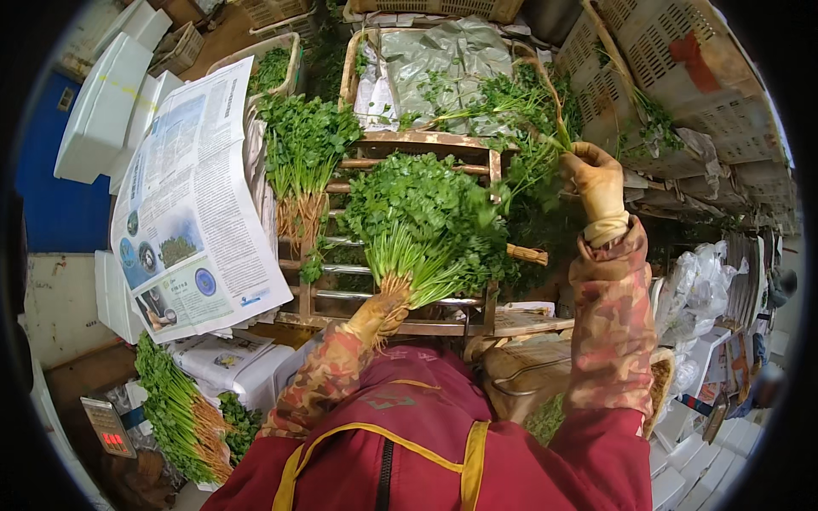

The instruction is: The person weighs a bundle of leafy herbs on a scale, removes individual stalks to reach a target weight, and then places the bunch into a large basket.

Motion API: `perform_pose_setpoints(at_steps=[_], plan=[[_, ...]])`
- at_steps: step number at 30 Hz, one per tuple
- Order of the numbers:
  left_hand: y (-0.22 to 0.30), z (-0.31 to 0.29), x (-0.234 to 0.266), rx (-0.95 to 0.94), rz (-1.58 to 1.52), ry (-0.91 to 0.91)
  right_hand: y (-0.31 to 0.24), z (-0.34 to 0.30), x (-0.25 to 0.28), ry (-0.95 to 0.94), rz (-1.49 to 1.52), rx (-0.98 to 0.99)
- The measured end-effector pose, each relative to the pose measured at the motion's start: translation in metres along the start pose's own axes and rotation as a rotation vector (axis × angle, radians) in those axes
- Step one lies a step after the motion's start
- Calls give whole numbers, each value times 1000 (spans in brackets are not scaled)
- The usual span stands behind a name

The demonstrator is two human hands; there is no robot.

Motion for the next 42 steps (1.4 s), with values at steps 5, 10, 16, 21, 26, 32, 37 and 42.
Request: perform_pose_setpoints(at_steps=[5,10,16,21,26,32,37,42], plan=[[-3,2,3,-2,-31,-29,43,19,10,-193,260,-335],[-4,4,5,29,-17,-6,58,5,4,-187,268,-390],[2,-1,-5,10,-12,37,20,-4,23,276,-964,562],[4,-5,-6,0,-24,47,38,-93,-42,-334,-647,687],[6,-3,-7,4,-21,5,87,-169,-113,-759,-857,830],[5,-2,-6,2,13,39,98,-159,-114,-956,-954,848],[0,1,2,27,-45,31,80,-137,-94,-803,-1178,962],[2,-1,3,24,-12,6,41,-26,17,-71,-138,242]])
Point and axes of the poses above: each hand's wrist, its own z-axis towards the middle knuckle, its own x-axis out of the back of the hand, y = z × x, the point moved 4 cm from there along z, towards the middle knuckle, and after that the axes turned 8 degrees about y, right-handed, at the moved point
